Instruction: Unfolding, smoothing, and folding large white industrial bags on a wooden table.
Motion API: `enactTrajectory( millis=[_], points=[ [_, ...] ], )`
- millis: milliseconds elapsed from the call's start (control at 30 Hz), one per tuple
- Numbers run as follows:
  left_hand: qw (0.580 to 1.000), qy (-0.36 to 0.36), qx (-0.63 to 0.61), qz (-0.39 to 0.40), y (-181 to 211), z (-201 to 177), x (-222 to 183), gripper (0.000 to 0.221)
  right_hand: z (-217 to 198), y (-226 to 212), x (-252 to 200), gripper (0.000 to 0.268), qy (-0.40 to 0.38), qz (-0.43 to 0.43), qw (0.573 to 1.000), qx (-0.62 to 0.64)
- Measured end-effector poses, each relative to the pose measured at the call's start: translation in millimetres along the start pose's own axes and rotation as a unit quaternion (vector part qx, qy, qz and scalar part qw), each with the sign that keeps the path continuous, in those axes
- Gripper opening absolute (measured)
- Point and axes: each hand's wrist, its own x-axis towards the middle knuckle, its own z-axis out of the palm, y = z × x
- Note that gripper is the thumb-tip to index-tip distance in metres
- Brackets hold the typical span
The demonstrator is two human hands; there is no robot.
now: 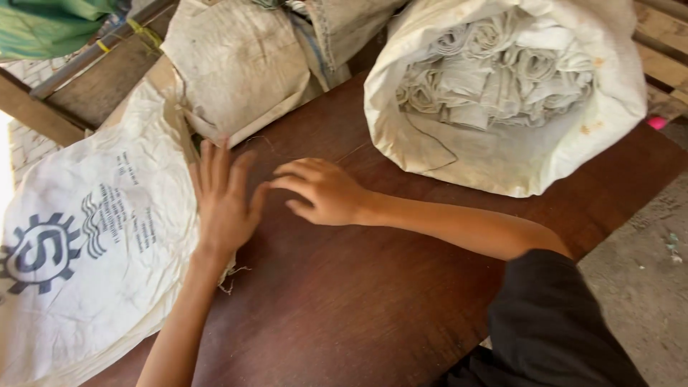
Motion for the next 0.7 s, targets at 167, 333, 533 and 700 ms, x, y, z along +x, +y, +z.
enactTrajectory(
  millis=[167, 333, 533, 700],
  points=[
    [0.984, -0.034, -0.006, 0.172, 76.0, 40.7, 39.3, 0.038, -69.8, 44.0, -85.3, 0.02, 0.087, 0.017, 0.989, -0.121],
    [0.886, -0.161, 0.08, 0.427, 135.0, 119.4, 58.2, 0.017, -112.8, 103.6, -142.2, 0.006, 0.102, 0.157, 0.966, -0.18],
    [0.929, 0.027, 0.022, 0.369, 186.1, 188.9, 114.3, 0.029, -148.0, 106.4, -151.9, 0.033, 0.221, 0.181, 0.914, -0.29],
    [0.946, 0.036, -0.227, 0.226, 201.8, 214.2, 143.1, 0.03, -164.7, 120.6, -169.2, 0.056, 0.243, 0.305, 0.884, -0.257]
  ],
)
